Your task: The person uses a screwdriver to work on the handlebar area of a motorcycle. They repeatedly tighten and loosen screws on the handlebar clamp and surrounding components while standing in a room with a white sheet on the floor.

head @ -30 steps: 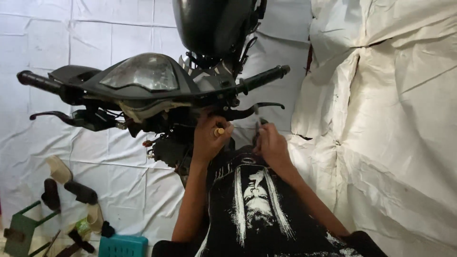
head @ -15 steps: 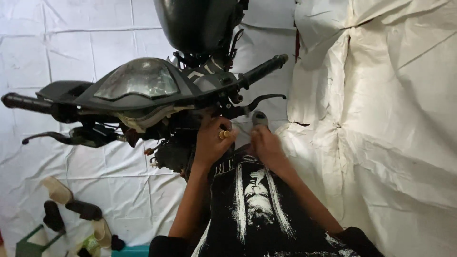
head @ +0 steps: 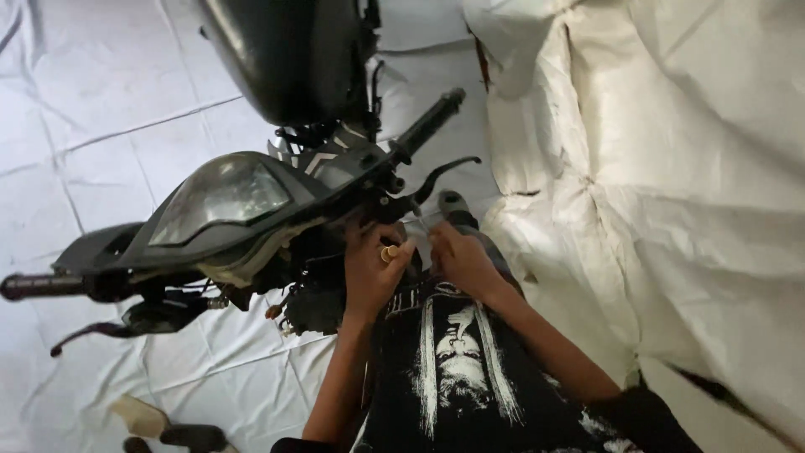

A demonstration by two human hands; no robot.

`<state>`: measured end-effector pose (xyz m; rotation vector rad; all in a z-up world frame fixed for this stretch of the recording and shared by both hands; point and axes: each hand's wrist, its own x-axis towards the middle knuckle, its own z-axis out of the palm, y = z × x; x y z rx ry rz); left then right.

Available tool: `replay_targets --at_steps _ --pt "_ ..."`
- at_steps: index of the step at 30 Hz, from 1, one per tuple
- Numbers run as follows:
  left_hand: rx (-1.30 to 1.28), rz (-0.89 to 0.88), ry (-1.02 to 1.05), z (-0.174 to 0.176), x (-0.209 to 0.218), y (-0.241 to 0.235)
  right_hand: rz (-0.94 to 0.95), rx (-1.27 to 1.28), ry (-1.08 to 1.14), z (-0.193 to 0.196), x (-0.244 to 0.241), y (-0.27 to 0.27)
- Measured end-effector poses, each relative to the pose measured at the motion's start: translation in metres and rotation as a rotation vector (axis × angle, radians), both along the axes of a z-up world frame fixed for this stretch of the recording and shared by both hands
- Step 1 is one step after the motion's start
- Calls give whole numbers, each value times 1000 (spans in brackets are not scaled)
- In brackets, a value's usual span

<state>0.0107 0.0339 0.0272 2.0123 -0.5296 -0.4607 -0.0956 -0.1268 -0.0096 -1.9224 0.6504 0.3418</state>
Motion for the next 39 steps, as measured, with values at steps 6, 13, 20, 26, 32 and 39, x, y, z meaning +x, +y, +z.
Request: replay_targets --at_steps 6,13,20,26,32,39 --pt "120 -77 -8 -10 1 6 -202 37 -95 20 8 3" --pt "133 -80 140 -3 4 13 -291 109 -193 11 2 10" --pt "43 -92 123 3 10 13 -172 -7 -236 9 7 5" --pt "-24 -6 205 -9 3 15 -104 -180 -210 11 6 15" --pt "-55 16 229 -6 1 13 -173 -179 -171 9 3 15" --pt "-72 20 207 -9 0 15 -308 -75 -127 17 9 2"
